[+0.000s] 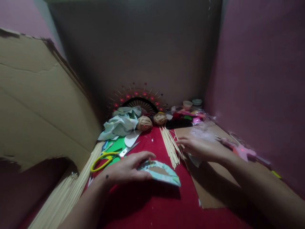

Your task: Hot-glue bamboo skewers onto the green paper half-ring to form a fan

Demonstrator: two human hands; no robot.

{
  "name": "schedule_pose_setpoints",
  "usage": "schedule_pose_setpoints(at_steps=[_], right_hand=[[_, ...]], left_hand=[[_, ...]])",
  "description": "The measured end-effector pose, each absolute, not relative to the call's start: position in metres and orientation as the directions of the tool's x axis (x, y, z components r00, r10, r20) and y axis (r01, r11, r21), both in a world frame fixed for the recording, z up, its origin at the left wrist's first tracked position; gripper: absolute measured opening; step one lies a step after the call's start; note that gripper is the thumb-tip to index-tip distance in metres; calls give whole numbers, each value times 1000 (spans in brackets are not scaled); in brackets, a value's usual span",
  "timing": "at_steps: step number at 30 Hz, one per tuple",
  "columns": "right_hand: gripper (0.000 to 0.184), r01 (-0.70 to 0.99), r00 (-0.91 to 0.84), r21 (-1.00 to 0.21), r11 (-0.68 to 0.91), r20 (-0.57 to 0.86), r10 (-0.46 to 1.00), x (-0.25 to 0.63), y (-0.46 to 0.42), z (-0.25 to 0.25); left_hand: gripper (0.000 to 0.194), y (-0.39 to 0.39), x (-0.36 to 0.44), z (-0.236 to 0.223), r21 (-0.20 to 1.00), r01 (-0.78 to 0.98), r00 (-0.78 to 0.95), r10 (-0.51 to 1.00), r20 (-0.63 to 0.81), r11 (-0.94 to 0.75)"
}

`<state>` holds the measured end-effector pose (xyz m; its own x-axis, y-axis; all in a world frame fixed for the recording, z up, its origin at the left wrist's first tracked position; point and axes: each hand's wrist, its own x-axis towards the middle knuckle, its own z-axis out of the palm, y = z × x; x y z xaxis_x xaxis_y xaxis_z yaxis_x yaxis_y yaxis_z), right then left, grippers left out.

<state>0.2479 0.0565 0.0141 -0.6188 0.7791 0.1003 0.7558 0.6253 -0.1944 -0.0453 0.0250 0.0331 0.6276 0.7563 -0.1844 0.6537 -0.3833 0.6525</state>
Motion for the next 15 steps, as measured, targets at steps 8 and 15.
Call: schedule_pose_setpoints(at_steps=[8, 15], right_hand=[[47, 930, -365, 125, 346, 203, 908, 264, 135, 15], [51, 917, -379, 226, 328, 242, 893, 252, 169, 0]], left_hand=[[54, 22, -34, 24, 531, 685, 669, 720, -186, -499], [63, 24, -35, 14, 477, 709, 656, 734, -177, -519]])
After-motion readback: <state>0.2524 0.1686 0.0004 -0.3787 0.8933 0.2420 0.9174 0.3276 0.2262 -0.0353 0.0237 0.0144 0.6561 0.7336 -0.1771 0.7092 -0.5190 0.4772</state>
